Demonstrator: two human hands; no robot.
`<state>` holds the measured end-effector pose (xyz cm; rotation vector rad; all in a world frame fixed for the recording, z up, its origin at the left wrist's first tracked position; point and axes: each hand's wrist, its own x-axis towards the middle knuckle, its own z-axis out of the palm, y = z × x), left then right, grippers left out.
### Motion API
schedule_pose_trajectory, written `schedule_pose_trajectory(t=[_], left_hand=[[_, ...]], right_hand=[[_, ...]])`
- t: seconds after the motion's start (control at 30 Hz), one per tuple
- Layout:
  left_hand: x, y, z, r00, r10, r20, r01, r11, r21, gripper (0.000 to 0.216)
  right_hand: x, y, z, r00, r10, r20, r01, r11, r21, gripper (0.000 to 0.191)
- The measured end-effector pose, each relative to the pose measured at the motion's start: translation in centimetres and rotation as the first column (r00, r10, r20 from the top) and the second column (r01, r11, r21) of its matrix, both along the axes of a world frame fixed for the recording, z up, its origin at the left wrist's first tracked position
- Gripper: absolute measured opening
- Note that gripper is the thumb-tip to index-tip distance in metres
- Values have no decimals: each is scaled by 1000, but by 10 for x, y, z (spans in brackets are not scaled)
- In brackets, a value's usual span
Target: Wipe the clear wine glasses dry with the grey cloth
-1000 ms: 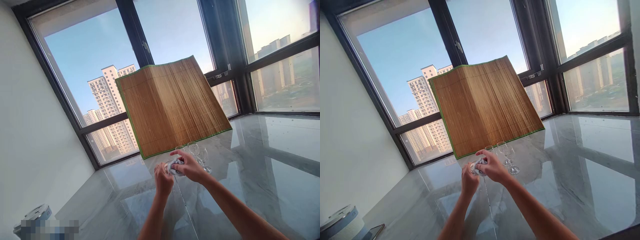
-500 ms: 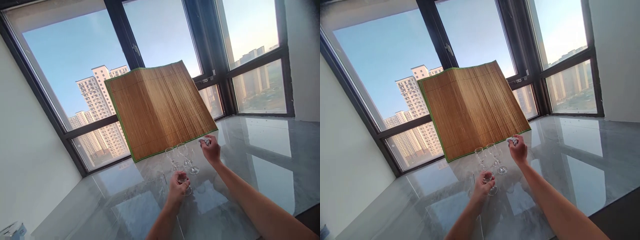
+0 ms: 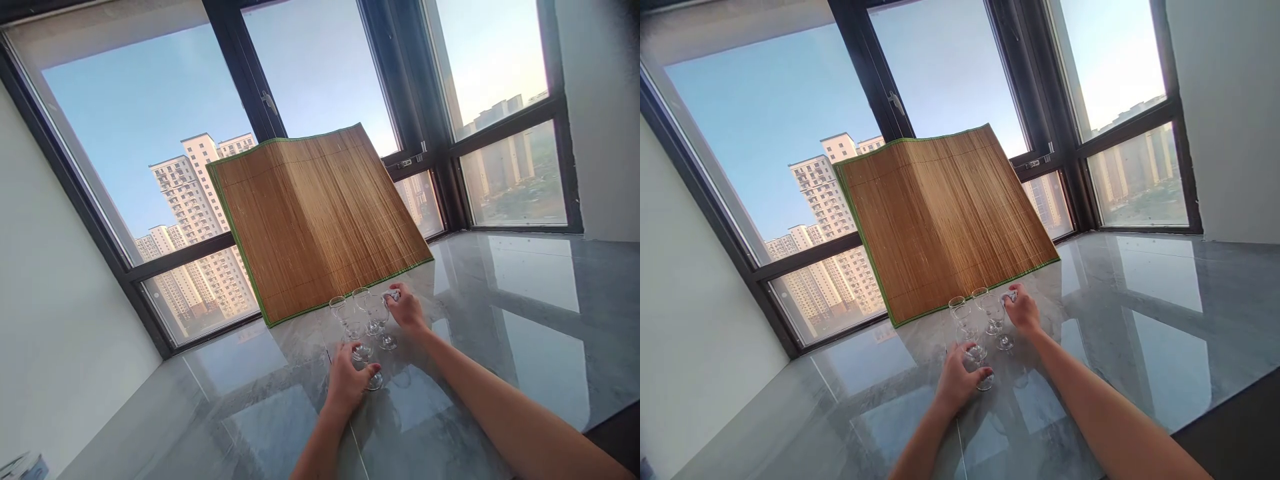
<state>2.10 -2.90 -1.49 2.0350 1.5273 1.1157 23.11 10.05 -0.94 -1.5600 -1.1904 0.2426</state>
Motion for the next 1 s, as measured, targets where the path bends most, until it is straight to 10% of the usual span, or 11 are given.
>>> schedule_pose_trajectory(t=[0.27,0.47,1.0], left_hand=[[-54,-6,28,907,-208,-367,199,978,-63,89],[-94,-2,30,924,-95,-370,69,994,-84,72],[-37,-34,58,976,-57,-211,110,962,249,55]], right_hand=[[5,-1,-6,998,10,61,-6,998,-64,33],[12,-4,-4,996,-15,87,23,996,-86,34],[9,-4,-6,995,25,94,-15,995,-98,31]])
